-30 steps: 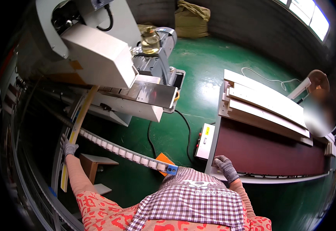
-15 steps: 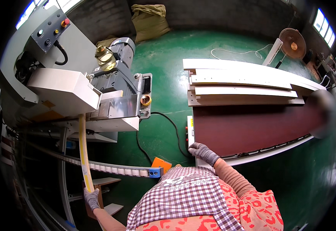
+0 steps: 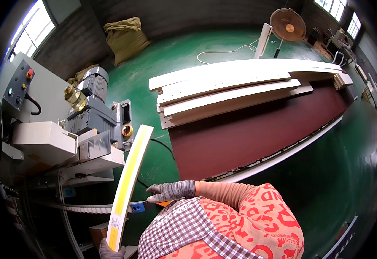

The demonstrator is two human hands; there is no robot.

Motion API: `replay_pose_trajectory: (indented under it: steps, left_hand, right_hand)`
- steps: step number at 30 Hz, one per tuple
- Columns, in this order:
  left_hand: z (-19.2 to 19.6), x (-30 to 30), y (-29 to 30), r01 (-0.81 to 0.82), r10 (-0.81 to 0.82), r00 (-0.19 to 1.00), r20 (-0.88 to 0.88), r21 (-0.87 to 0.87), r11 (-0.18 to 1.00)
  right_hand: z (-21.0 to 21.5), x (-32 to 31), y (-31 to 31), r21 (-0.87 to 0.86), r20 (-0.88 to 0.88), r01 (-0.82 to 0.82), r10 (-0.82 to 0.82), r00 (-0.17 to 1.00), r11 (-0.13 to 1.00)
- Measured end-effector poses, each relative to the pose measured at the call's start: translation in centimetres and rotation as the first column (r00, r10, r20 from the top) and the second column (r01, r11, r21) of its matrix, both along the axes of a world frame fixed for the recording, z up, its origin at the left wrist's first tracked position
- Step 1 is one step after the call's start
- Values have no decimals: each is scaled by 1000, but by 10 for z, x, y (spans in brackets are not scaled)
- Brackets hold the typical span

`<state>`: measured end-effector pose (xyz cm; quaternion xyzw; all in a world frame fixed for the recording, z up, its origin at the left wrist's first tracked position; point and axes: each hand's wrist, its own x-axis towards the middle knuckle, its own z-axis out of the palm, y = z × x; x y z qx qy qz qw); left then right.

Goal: The person repeatedly picks up long white wooden planks from a stack and places them onto a conveyor belt feeding a large industrial machine. The person wears gloves and handles the planks one at a time, ensuring they are positioned correctly on the belt before moving to the next piece.

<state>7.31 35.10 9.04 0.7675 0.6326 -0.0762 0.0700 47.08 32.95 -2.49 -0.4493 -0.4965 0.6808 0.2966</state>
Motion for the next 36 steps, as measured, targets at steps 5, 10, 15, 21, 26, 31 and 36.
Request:
replay_pose_trajectory:
  steps: [5, 10, 15, 21, 26, 31, 36]
  left_hand:
    - [-3, 209, 43, 469, -495, 869, 12, 298, 831]
    - [6, 329, 78, 683, -707, 707, 18, 247, 688]
    - [-23, 369, 150, 721, -742, 667, -71, 312, 619]
    - [-56, 473, 168, 787, -814, 577, -66, 312, 532]
    - [-97, 525, 167, 666, -706, 705, -61, 397, 631]
    - [-157, 470, 140, 609, -726, 680, 98, 475, 635]
    - [-201, 331, 100, 499, -613, 752, 242, 398, 770]
  right_hand:
    - [26, 36, -17, -226, -606, 506, -527, 596, 832]
    - [10, 146, -27, -387, -569, 850, -818, 84, 357]
    - [-18, 274, -47, -451, -414, 891, -897, -156, 54]
    - [-45, 355, -76, -428, -422, 903, -880, -217, -18]
    - [-45, 357, -83, -341, -356, 927, -934, 25, 154]
    - [-79, 301, -92, -294, -223, 936, -966, 130, 194]
    - [-123, 242, -111, -395, -228, 848, -932, 283, 354]
